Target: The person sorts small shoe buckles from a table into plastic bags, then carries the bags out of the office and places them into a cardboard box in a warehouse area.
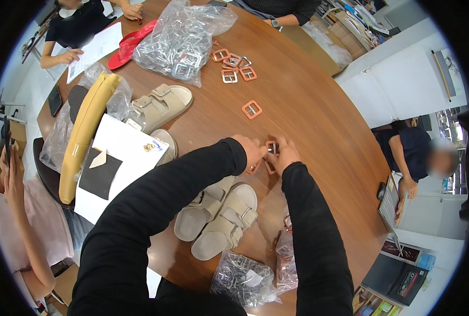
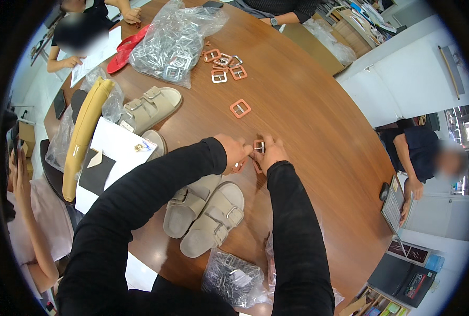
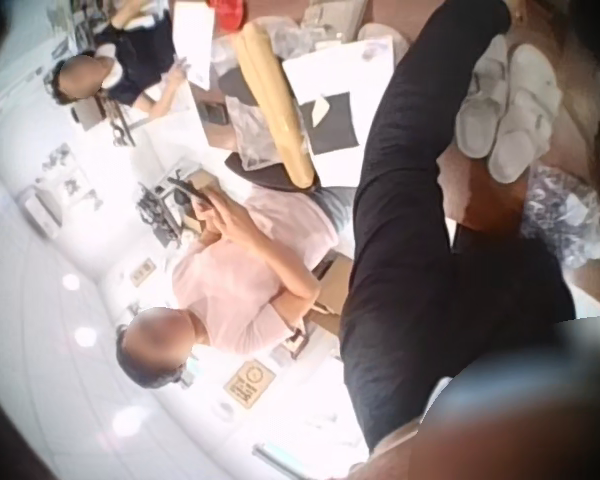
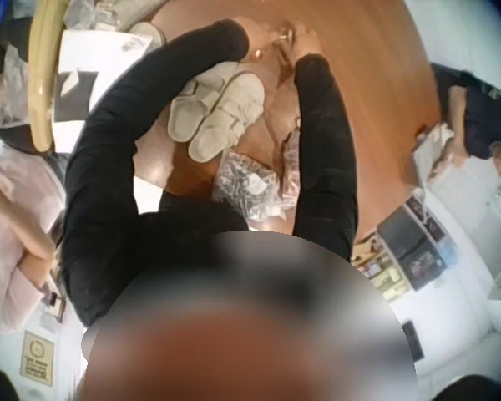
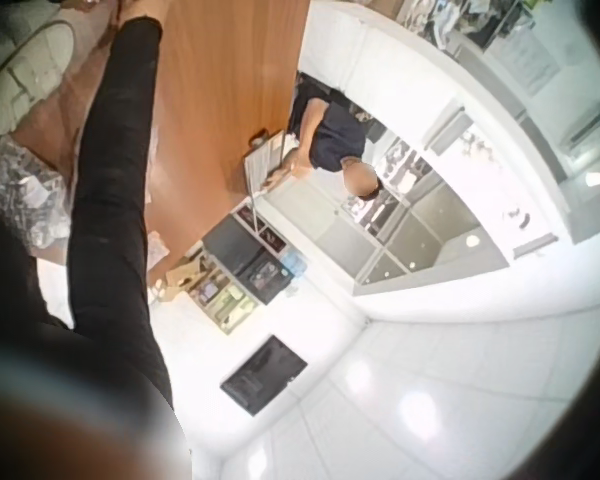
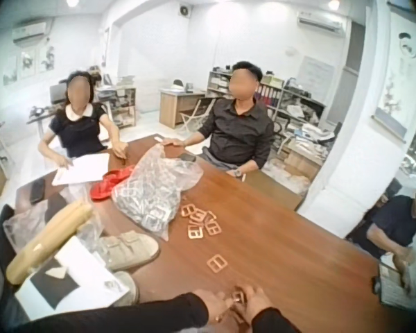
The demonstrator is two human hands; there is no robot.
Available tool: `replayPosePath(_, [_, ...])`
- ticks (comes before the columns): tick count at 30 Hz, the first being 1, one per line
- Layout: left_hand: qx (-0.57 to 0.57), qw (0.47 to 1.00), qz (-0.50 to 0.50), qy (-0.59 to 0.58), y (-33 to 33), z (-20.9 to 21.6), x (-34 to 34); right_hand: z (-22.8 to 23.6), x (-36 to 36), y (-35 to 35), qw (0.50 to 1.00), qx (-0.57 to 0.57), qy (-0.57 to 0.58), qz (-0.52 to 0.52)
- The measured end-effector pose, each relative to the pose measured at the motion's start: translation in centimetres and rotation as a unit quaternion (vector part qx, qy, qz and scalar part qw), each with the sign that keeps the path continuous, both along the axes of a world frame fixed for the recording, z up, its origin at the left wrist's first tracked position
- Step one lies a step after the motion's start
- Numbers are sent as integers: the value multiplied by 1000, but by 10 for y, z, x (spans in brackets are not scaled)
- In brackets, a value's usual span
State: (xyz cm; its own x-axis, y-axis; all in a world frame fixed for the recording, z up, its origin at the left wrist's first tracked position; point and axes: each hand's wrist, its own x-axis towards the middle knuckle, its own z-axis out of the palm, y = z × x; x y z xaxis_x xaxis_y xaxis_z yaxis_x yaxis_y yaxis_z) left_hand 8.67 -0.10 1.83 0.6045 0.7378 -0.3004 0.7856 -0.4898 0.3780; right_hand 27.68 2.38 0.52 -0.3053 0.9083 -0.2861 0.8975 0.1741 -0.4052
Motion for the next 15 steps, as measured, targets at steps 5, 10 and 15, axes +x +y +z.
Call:
replayPosePath(5, [-46,986,134,-82,15,-8,-23,20,15,-4,979,-4,-110,171])
replayPosePath(10, [-209,864,347,-300,30,-12,-62,20,21,-15,990,-56,-81,98])
replayPosePath(15, [-197,687,391,-580,12,14,-76,31,23,-15,989,-109,37,89])
